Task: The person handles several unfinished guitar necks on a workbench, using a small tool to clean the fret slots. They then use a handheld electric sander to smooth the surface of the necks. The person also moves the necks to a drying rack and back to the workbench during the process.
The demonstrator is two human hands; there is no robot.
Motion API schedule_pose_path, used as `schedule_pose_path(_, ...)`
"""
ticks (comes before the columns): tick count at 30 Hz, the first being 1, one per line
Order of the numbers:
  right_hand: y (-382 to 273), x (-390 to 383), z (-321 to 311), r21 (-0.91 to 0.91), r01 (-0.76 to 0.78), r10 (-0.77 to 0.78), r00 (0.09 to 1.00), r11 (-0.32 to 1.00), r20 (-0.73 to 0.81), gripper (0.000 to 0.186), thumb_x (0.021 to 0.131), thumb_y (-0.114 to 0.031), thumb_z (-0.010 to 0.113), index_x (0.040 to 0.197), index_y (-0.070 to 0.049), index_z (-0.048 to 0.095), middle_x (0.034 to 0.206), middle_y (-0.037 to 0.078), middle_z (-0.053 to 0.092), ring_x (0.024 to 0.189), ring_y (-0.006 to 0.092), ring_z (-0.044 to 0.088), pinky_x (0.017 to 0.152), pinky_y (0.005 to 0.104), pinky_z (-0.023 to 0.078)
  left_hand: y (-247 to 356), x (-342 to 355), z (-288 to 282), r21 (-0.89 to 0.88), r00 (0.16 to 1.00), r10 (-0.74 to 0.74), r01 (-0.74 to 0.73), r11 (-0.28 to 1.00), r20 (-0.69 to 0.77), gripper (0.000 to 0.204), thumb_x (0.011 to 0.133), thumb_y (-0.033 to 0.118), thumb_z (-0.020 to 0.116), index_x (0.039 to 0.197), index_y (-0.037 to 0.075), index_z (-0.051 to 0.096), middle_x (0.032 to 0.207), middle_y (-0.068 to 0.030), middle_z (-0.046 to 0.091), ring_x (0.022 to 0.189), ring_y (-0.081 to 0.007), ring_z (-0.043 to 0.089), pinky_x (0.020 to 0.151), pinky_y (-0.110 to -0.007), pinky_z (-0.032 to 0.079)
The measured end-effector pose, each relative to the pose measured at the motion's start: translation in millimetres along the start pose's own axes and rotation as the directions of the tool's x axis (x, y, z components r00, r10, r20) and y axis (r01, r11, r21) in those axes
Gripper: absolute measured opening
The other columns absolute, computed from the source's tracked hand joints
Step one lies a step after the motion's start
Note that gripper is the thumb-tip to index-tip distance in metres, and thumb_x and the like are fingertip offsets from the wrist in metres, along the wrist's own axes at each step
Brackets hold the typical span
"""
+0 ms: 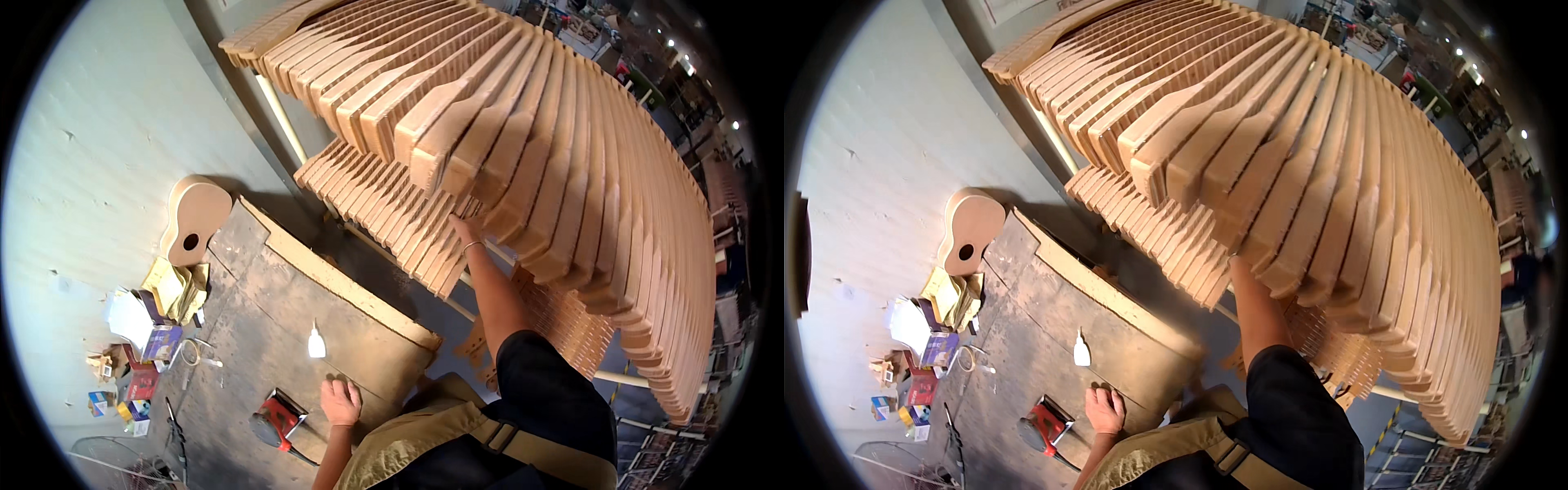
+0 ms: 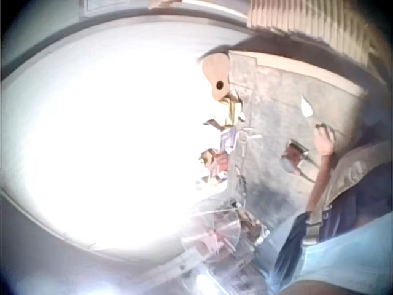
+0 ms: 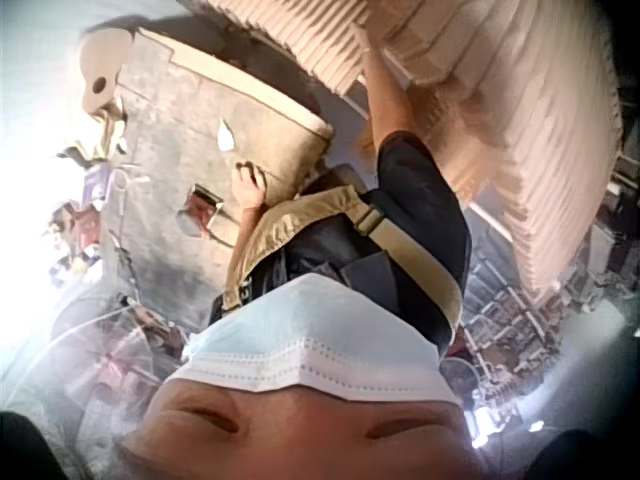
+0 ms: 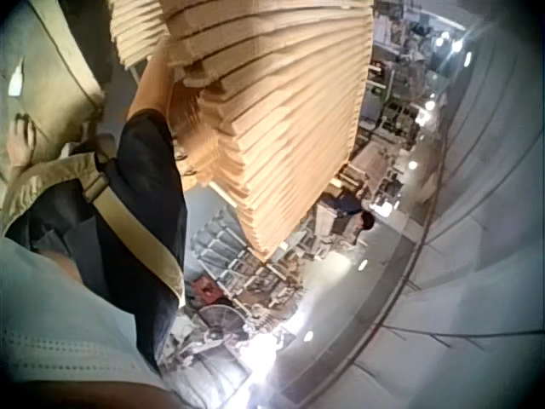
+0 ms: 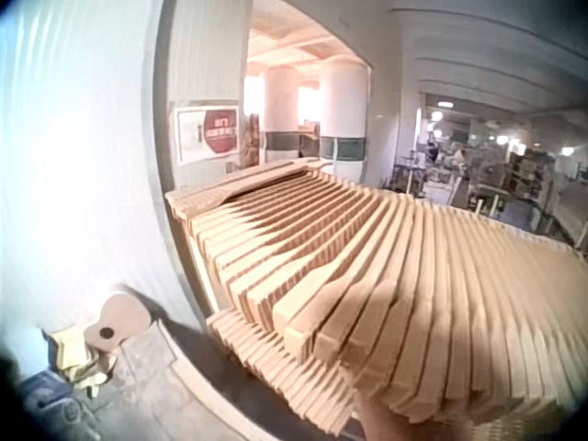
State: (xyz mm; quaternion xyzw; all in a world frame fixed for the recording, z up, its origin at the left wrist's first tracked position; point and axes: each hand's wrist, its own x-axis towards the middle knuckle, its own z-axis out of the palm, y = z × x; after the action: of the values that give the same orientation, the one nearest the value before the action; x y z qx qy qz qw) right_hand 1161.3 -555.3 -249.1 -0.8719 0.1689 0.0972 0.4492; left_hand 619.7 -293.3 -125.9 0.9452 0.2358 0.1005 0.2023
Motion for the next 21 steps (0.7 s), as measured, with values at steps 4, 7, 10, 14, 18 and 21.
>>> schedule_pose_path(4,-59.8,-34.1,-25.2,-0.243,-0.287,0.264,0.957,0.927,-0.123,0.150,0.079,-0.062,0.086,0.163,0.005,-0.018,0.171,0.036,0.002,0.158,0.0487,0.018,0.126,0.0542,0.031,0.3,0.6,2.4,-0.027,1.000,-0.007,0.007,1.000,-0.017,0.020,0.091,0.024,0.070,0.095,0.008,0.057,0.093,-0.0179,0.053,0.083,-0.0418,0.057,0.071,-0.053,0.048)
schedule_pose_path(7,-66.4,-37.3,-52.2,-0.329,-0.276,0.248,0.961,0.903,-0.125,0.147,0.078,-0.060,0.087,0.164,0.003,-0.014,0.168,0.035,0.007,0.155,0.0481,0.021,0.124,0.0555,0.032,-1.2,5.5,7.0,-0.042,1.000,-0.007,0.007,0.999,-0.004,0.021,0.091,0.023,0.070,0.092,0.009,0.056,0.091,-0.0174,0.052,0.082,-0.0414,0.056,0.070,-0.053,0.047)
schedule_pose_path(10,-52.5,-32.4,-57.9,-0.338,-0.261,0.210,0.961,0.904,-0.181,0.141,0.077,-0.057,0.088,0.164,0.002,-0.007,0.165,0.032,0.015,0.151,0.0455,0.026,0.121,0.0549,0.034,2.9,9.1,4.9,-0.064,1.000,-0.005,0.004,0.998,-0.011,0.022,0.090,0.024,0.071,0.089,0.009,0.054,0.090,-0.0171,0.051,0.080,-0.0409,0.056,0.068,-0.052,0.047)
schedule_pose_path(14,-43.0,-19.4,-52.0,-0.308,-0.230,0.164,0.961,0.923,-0.224,0.134,0.076,-0.052,0.089,0.164,0.000,0.003,0.161,0.028,0.025,0.146,0.0421,0.034,0.118,0.0541,0.038,-1.5,5.9,7.9,-0.063,1.000,-0.014,0.013,0.998,-0.003,0.024,0.090,0.025,0.071,0.087,0.009,0.054,0.090,-0.0168,0.051,0.079,-0.0405,0.056,0.067,-0.052,0.047)
schedule_pose_path(18,-27.7,-8.3,-54.6,-0.206,-0.133,0.105,0.984,0.969,-0.143,0.127,0.075,-0.047,0.090,0.164,-0.002,0.012,0.157,0.024,0.035,0.141,0.0387,0.042,0.115,0.0533,0.042,2.6,6.5,1.8,-0.078,1.000,-0.022,0.021,0.997,-0.012,0.024,0.090,0.025,0.071,0.087,0.009,0.054,0.090,-0.0168,0.052,0.079,-0.0403,0.057,0.067,-0.052,0.047)
schedule_pose_path(21,-5.5,-2.3,-86.7,0.143,-0.030,0.021,0.998,0.989,0.064,0.122,0.074,-0.044,0.091,0.164,-0.003,0.020,0.154,0.021,0.043,0.137,0.0362,0.048,0.112,0.0528,0.045,2.5,8.8,2.0,-0.091,1.000,0.000,-0.001,0.996,-0.015,0.023,0.091,0.025,0.070,0.088,0.009,0.054,0.091,-0.0171,0.052,0.080,-0.0406,0.057,0.068,-0.052,0.048)
